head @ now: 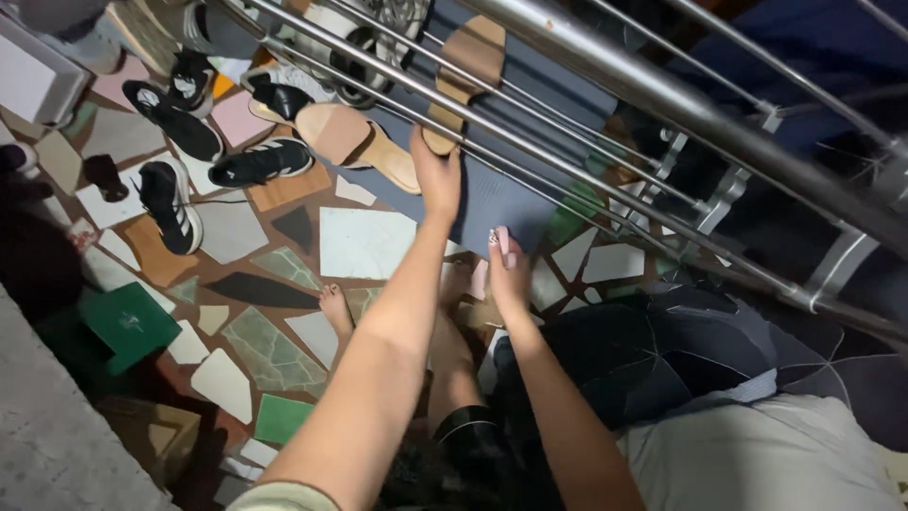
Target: The recorder is cleaning and organizing various pairs of shoes on the floor.
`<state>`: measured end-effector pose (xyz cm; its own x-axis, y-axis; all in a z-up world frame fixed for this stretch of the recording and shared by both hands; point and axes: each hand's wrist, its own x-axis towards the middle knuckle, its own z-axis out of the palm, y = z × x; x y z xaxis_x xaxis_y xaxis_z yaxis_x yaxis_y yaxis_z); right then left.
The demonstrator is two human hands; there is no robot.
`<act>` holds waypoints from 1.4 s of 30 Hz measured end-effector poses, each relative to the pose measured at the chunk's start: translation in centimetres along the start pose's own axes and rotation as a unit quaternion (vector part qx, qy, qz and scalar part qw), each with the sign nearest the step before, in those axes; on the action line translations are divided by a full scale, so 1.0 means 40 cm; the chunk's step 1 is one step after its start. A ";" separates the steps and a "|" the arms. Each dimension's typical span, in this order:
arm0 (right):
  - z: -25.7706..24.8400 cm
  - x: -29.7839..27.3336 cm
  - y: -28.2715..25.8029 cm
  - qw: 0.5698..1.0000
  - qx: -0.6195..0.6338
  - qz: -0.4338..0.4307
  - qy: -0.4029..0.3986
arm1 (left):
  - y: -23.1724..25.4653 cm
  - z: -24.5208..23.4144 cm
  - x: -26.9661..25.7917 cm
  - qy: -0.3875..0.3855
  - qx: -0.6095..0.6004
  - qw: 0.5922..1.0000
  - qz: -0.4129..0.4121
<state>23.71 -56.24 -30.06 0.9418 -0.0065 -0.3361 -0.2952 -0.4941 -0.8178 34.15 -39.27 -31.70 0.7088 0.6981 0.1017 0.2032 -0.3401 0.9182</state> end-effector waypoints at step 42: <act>-0.012 -0.045 -0.225 0.977 0.212 0.010 -0.023 | -0.142 -0.116 -0.045 0.198 0.140 0.927 -0.285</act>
<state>24.74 -52.22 -21.87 0.9300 0.0319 -0.3661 -0.3622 -0.0889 -0.9279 28.58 -35.64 -35.32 0.1400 0.9725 -0.1861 0.6759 0.0435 0.7357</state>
